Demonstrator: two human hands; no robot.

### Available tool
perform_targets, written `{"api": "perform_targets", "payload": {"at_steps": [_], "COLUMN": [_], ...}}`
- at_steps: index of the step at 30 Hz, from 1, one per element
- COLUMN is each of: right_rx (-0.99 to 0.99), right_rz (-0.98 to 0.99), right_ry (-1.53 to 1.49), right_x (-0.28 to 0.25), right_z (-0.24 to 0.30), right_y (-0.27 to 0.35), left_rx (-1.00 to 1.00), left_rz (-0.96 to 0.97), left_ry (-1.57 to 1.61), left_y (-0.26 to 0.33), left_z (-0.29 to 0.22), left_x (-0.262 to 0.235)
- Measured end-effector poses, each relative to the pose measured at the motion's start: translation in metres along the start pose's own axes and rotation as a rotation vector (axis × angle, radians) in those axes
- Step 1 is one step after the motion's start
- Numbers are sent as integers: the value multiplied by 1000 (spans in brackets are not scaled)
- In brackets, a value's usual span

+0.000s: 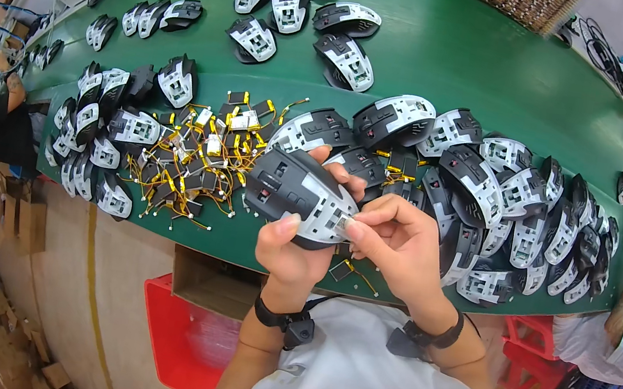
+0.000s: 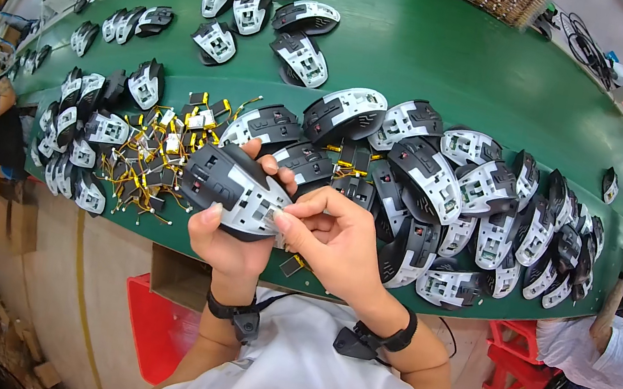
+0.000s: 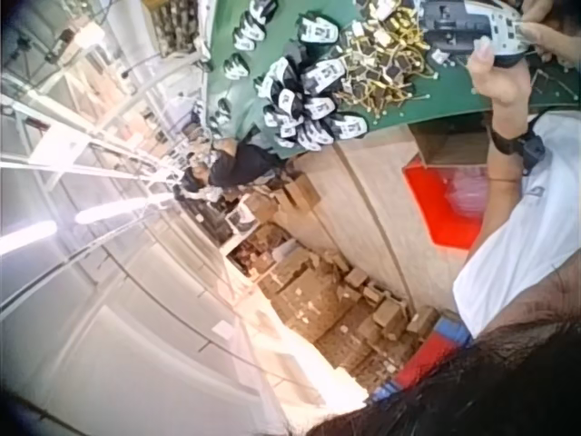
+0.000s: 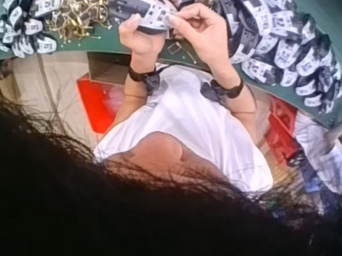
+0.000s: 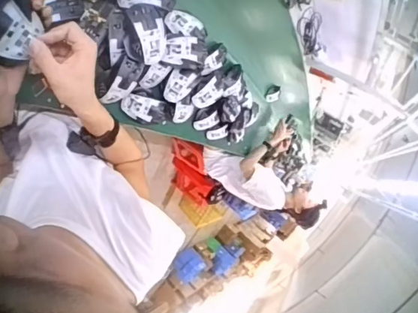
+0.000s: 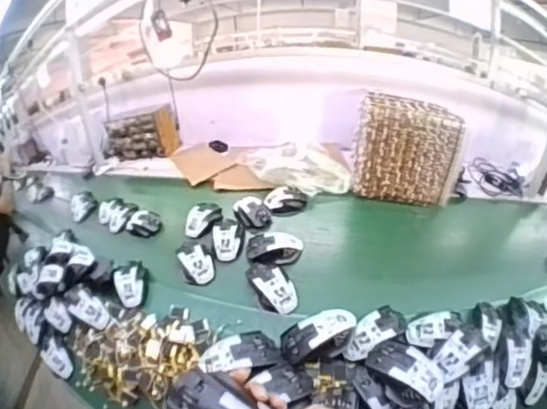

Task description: The person assembles computer mice on a factory assembly line. They pick up a mouse casing, insert a yellow ribbon cable into the internal connector, and place the finished unit on the table. This process is repeated for multiple units throughout the clip.

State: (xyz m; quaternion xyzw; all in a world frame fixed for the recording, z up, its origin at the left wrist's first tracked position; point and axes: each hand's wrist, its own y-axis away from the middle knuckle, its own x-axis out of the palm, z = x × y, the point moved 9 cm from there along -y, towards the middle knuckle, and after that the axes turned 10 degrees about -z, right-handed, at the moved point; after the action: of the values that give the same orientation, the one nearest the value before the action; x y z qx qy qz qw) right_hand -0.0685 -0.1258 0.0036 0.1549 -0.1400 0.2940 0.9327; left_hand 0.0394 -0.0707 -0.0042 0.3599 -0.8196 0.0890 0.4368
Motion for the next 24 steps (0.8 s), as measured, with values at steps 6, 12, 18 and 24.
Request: {"api": "perform_targets", "payload": {"at_steps": [6,12,18,24], "right_rx": [-107,117,-83,-185], "right_rz": [-66,65,-10,97], "right_ry": [28,-142,-18,219], "right_x": [-1,3,-2,-2], "right_z": [5,-9,2,13], "right_y": [2,-2,-3,9], "left_rx": [72,95,-24,-159], "left_rz": [56,195,16,34], "left_ry": [-18,-82,-129,73], "left_y": [1,4,-7,-4], "left_z": [-4,-9,5,6], "left_x": [3,7,-2,-2]}}
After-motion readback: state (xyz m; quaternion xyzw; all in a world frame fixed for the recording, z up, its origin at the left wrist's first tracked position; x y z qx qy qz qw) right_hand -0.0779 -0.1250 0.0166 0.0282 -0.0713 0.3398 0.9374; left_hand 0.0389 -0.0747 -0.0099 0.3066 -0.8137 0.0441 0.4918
